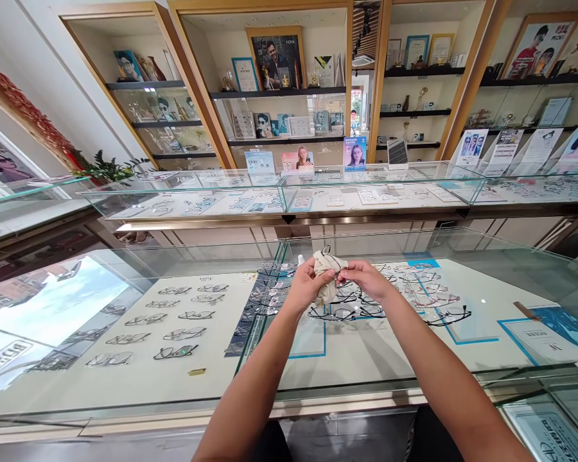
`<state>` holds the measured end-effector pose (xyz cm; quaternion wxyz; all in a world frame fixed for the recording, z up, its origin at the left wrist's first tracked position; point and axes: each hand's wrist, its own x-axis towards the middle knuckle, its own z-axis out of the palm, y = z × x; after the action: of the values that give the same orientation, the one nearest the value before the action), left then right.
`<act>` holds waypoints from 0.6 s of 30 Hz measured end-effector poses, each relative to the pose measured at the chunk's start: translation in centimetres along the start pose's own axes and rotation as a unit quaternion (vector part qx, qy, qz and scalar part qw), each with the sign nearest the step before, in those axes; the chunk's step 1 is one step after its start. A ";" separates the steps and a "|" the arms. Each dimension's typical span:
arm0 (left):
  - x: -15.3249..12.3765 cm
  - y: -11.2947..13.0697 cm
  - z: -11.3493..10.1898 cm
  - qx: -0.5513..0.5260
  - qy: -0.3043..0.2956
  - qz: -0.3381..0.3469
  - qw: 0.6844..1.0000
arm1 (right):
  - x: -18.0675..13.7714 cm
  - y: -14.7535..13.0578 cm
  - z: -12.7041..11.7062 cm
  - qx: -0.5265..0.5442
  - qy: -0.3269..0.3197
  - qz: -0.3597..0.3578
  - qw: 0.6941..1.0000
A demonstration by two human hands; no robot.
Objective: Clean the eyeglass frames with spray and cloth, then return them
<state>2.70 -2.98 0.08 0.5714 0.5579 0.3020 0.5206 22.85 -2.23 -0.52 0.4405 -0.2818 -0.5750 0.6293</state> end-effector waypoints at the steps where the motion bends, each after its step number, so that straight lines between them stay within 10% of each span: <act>1: -0.1 -0.1 0.2 0.000 0.008 0.005 1.000 | 0.0 0.1 0.2 -0.001 -0.008 0.003 1.000; 7: -0.1 -1.2 0.8 -0.014 0.070 0.011 0.997 | 0.0 0.5 0.9 -0.011 -0.039 0.012 0.999; 18: 0.1 -0.1 0.0 -0.051 -0.030 -0.031 0.998 | -0.1 -0.1 0.2 0.050 0.010 0.031 0.998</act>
<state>2.75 -2.88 -0.04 0.6235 0.5344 0.2748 0.5001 22.78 -2.39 -0.42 0.4399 -0.2832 -0.5297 0.6677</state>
